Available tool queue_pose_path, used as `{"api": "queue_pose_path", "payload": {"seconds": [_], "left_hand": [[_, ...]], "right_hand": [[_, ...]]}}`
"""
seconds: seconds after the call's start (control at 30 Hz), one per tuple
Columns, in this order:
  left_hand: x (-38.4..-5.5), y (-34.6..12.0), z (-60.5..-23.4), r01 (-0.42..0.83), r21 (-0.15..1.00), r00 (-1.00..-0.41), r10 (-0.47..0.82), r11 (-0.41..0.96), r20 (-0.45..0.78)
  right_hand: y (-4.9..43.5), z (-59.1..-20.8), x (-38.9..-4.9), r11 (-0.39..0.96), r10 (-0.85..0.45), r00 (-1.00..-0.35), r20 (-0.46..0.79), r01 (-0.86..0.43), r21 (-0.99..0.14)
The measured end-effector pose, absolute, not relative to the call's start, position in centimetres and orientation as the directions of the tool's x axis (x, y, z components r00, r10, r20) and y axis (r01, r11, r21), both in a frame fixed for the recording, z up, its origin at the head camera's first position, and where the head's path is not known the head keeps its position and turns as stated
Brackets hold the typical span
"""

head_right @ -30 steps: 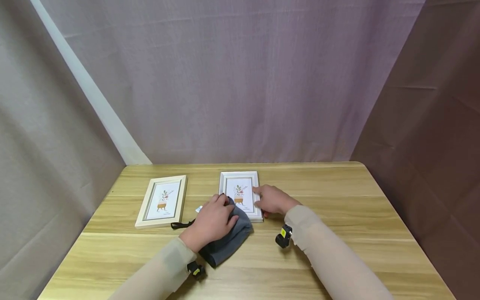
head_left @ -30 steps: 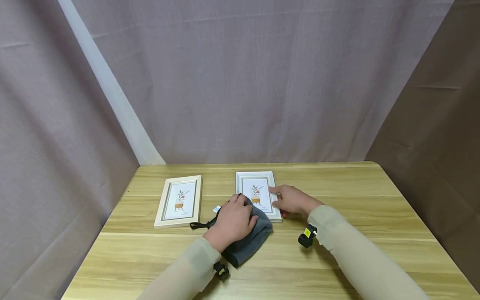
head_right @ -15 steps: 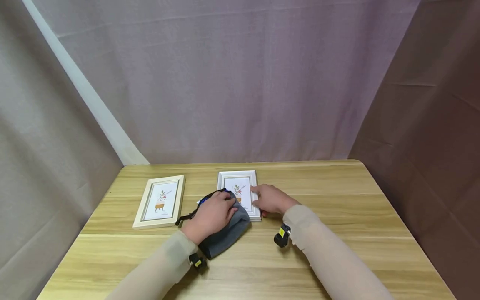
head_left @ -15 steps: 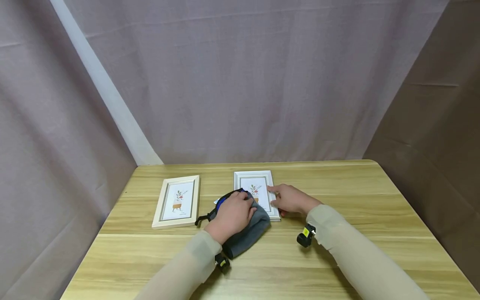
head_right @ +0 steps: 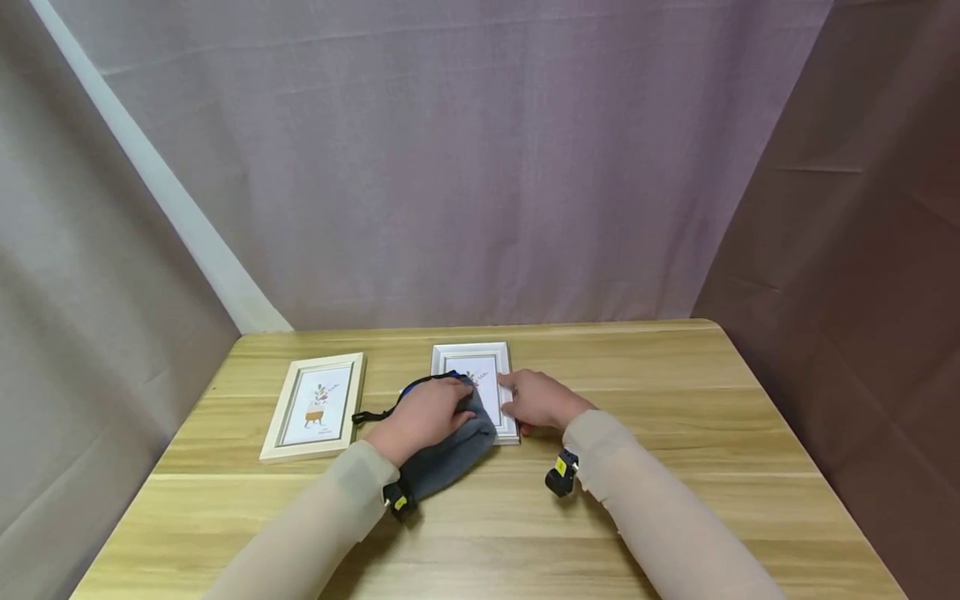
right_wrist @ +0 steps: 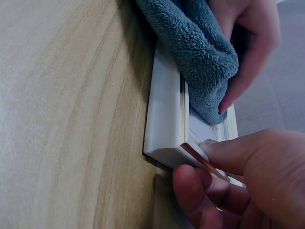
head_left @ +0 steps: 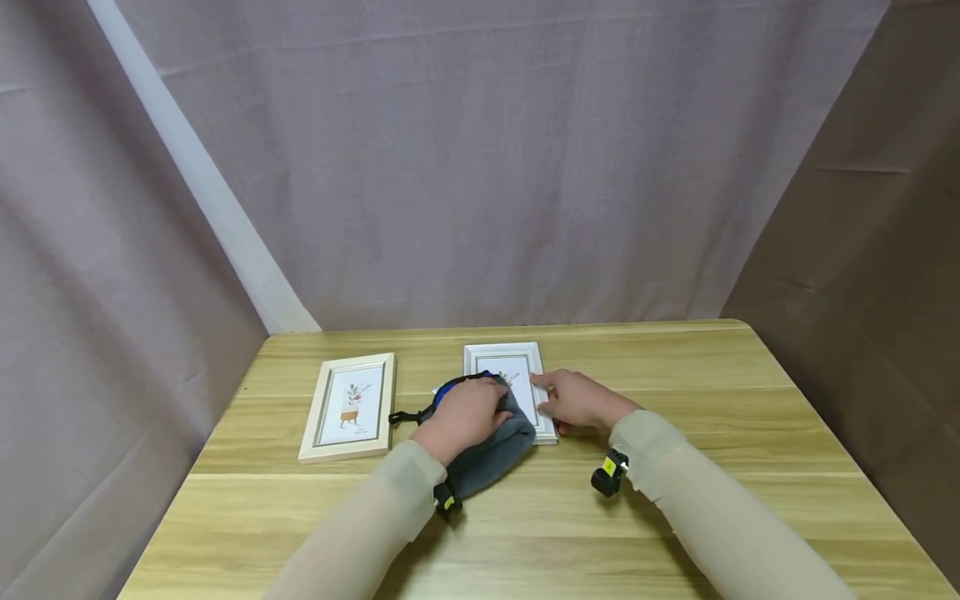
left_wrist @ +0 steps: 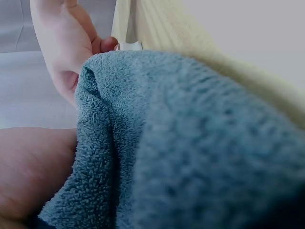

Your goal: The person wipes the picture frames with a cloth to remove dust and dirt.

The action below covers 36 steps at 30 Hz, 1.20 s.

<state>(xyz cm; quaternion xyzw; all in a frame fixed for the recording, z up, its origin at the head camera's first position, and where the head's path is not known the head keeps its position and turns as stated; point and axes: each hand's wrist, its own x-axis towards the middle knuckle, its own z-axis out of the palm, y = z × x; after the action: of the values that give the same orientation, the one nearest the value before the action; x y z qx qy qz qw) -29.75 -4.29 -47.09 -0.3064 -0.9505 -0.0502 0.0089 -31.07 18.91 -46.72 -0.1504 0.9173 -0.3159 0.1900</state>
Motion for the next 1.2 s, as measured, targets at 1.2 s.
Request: {"api": "queue_pose_path", "payload": {"seconds": [1.2], "left_hand": [[-31.4, -3.9, -47.1, 0.625, 0.104, -0.776, 0.630, 0.773, -0.024]], "right_hand": [[18.7, -47.0, -30.9, 0.766, -0.389, -0.890, -0.238, -0.169, -0.621]]}}
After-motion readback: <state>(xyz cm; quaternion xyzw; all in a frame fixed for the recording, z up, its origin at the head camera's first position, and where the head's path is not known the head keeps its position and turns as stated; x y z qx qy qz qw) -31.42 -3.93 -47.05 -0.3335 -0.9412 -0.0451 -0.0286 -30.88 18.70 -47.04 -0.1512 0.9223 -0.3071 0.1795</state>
